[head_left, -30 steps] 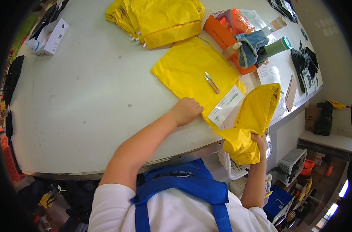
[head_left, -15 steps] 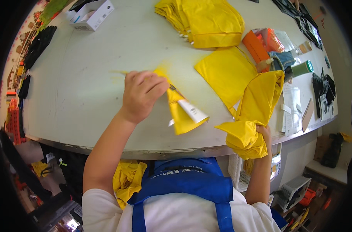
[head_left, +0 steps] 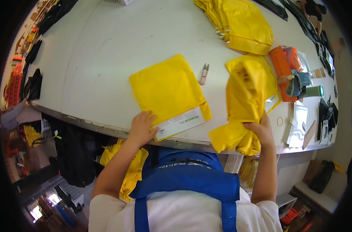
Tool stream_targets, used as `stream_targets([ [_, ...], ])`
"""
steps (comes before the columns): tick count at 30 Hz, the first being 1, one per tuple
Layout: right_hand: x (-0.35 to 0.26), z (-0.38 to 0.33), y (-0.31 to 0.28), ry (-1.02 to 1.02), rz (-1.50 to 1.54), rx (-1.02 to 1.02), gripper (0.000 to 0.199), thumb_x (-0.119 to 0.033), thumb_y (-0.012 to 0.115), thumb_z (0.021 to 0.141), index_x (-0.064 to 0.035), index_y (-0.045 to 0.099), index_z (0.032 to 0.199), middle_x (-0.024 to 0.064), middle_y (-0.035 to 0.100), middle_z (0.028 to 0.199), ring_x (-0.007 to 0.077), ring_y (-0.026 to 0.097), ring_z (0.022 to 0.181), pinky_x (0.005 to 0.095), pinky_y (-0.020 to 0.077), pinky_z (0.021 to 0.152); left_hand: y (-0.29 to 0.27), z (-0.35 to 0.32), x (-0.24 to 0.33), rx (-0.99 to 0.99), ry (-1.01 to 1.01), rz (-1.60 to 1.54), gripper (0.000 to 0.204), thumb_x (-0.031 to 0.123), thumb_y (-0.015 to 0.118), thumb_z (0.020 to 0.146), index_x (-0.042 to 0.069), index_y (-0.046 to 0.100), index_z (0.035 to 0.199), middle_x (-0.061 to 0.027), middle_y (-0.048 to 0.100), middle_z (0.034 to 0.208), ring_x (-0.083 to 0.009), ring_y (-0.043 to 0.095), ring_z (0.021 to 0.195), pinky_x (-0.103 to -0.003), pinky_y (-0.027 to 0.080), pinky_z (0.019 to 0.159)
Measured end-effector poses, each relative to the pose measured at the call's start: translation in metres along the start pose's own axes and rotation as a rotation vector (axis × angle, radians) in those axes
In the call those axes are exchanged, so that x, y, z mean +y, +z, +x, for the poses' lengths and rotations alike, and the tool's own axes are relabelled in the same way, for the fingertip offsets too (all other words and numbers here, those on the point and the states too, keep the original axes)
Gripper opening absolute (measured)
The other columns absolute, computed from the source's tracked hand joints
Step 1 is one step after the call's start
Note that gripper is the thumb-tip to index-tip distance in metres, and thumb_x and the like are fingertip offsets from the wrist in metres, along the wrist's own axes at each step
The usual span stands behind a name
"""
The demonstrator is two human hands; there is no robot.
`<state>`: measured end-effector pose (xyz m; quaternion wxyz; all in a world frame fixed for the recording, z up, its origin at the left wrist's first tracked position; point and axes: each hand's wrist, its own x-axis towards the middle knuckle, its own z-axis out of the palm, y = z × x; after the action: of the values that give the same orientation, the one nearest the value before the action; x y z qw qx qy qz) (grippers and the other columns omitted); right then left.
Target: The person folds a yellow raincoat on a table, aligns the edges, folds the sleeves and body, and places the folded item into a clear plastic packaging bag. The person then folds another yellow raincoat and places it into a plastic bag.
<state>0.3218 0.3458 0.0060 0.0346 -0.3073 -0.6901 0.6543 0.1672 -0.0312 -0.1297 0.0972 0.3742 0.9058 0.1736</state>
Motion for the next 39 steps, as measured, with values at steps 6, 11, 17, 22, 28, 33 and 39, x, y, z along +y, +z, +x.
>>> stream_targets([
  [6, 0.021, 0.03, 0.077, -0.037, -0.867, -0.486, 0.068, -0.027, 0.076, 0.062, 0.0048, 0.046, 0.114, 0.0267, 0.062, 0.1, 0.0424, 0.059, 0.097, 0.043, 0.0481, 0.083, 0.024, 0.021, 0.026, 0.206, -0.081, -0.027, 0.033, 0.017, 0.063, 0.075, 0.01, 0.062, 0.107, -0.0096, 0.056, 0.11, -0.0293, 0.051, 0.102, -0.041, 0.04, 0.089],
  [11, 0.04, 0.04, 0.091, -0.223, -1.174, -0.727, 0.067, -0.028, 0.075, 0.061, 0.0053, 0.046, 0.112, 0.0233, 0.061, 0.099, 0.0405, 0.058, 0.094, 0.0418, 0.0485, 0.083, 0.027, 0.022, -0.01, 0.116, 0.177, -0.003, 0.023, 0.011, 0.058, 0.076, 0.006, 0.061, 0.099, -0.0086, 0.054, 0.099, -0.0278, 0.053, 0.091, -0.037, 0.045, 0.078],
  [17, 0.028, 0.048, 0.097, -0.399, -1.318, -0.983, 0.06, -0.027, 0.074, 0.063, 0.0016, 0.048, 0.108, 0.0202, 0.061, 0.093, 0.0381, 0.059, 0.089, 0.0429, 0.0492, 0.078, 0.013, 0.037, 0.009, 0.335, 0.002, 0.031, 0.041, 0.005, 0.054, 0.081, 0.002, 0.052, 0.122, -0.0156, 0.051, 0.11, -0.0301, 0.053, 0.094, -0.035, 0.047, 0.079],
  [22, 0.022, 0.048, 0.112, -0.268, -1.33, -0.961, 0.063, -0.028, 0.073, 0.063, 0.0024, 0.047, 0.112, 0.0218, 0.062, 0.095, 0.0381, 0.06, 0.091, 0.0426, 0.0497, 0.078, -0.01, 0.038, 0.025, 0.249, 0.198, -0.142, 0.05, 0.001, 0.05, 0.083, 0.002, 0.044, 0.132, -0.0185, 0.049, 0.115, -0.0323, 0.052, 0.098, -0.037, 0.046, 0.087],
  [28, 0.006, 0.042, 0.092, 0.112, -1.051, -0.493, 0.07, -0.027, 0.069, 0.066, 0.0026, 0.043, 0.123, 0.027, 0.063, 0.101, 0.0416, 0.06, 0.096, 0.0436, 0.0486, 0.083, -0.018, 0.03, 0.006, 0.24, 0.019, -0.336, 0.051, -0.007, 0.05, 0.078, 0.005, 0.048, 0.127, -0.0186, 0.052, 0.108, -0.0354, 0.051, 0.102, -0.039, 0.045, 0.088],
  [33, 0.006, 0.042, 0.094, 0.121, -0.909, -0.39, 0.065, -0.022, 0.07, 0.065, 0.0005, 0.049, 0.122, 0.023, 0.064, 0.103, 0.0346, 0.061, 0.098, 0.0374, 0.0474, 0.086, -0.037, 0.047, 0.048, 0.395, 0.03, -0.469, 0.04, -0.007, 0.053, 0.075, 0.006, 0.054, 0.113, -0.0144, 0.053, 0.101, -0.0337, 0.053, 0.093, -0.039, 0.047, 0.082],
  [39, 0.011, 0.056, 0.076, 0.24, -0.495, -0.493, 0.061, -0.014, 0.071, 0.065, 0.0007, 0.053, 0.121, 0.0127, 0.065, 0.106, 0.0224, 0.061, 0.097, 0.0314, 0.0457, 0.089, -0.018, 0.067, 0.025, 0.537, 0.016, -0.349, 0.031, -0.005, 0.055, 0.075, 0.008, 0.059, 0.103, -0.0123, 0.053, 0.103, -0.03, 0.053, 0.091, -0.036, 0.047, 0.079],
])
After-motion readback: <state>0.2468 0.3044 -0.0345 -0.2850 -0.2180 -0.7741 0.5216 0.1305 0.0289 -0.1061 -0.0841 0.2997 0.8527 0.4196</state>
